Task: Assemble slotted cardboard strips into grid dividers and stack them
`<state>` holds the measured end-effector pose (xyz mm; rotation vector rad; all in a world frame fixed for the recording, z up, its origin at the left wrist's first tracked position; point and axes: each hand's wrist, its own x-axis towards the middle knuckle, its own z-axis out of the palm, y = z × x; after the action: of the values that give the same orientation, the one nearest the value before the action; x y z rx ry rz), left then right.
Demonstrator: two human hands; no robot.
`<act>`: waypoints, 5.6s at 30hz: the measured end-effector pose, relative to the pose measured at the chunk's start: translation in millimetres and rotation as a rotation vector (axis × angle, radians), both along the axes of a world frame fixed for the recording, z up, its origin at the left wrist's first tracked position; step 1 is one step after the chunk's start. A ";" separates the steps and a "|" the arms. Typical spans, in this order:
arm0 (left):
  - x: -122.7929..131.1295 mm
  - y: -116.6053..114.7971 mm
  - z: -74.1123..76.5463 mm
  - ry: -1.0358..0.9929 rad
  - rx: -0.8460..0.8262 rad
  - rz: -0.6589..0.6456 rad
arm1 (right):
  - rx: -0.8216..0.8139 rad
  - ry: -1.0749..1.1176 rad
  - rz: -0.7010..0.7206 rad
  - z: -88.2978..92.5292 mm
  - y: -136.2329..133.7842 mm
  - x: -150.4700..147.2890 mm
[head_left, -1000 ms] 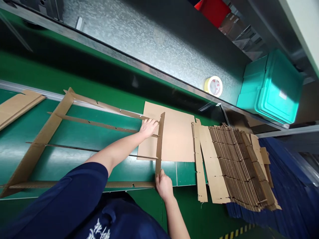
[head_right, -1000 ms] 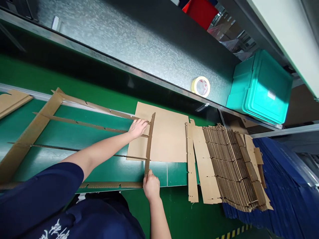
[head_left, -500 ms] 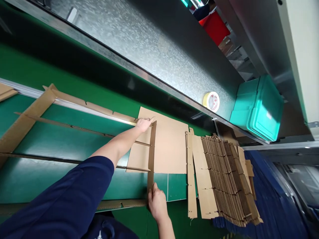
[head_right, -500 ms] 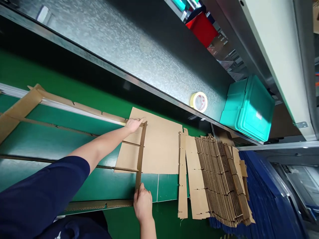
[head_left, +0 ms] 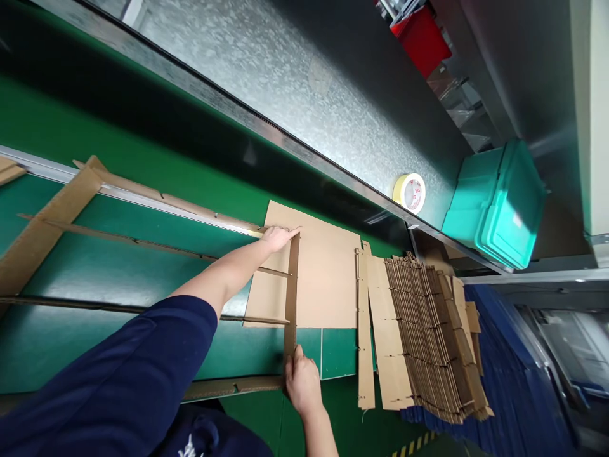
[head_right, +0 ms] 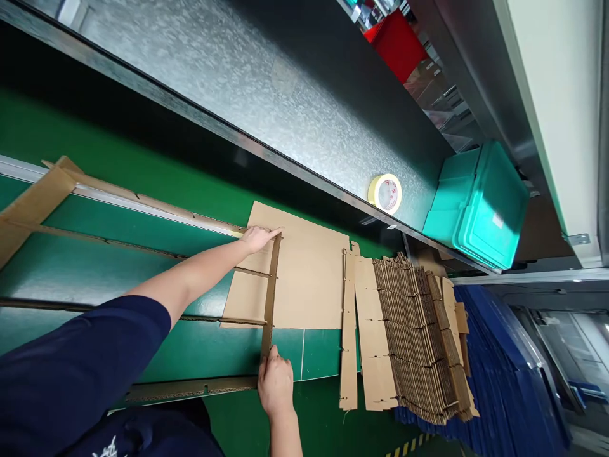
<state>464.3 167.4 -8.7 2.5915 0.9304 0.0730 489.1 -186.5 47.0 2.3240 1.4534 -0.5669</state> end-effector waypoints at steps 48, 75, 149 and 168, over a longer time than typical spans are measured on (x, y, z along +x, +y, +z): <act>-66.4 -184.6 -5.3 -0.006 -0.143 -0.451 | -0.067 -0.016 -0.059 1.0 12.2 -4.9; -64.2 -169.2 -2.5 -0.125 -0.017 -0.407 | -0.159 0.042 -0.132 -13.1 14.5 -4.7; 12.7 -26.2 27.3 -0.196 -0.217 0.552 | 0.146 0.019 -0.161 -50.7 2.7 2.9; 2.2 2.3 29.8 -0.118 -0.174 0.213 | 0.143 0.015 -0.172 -38.9 5.9 -2.4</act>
<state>466.6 169.7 21.1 2.2967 1.1137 0.1913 486.7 -180.6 8.1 2.5798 1.3492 -0.5433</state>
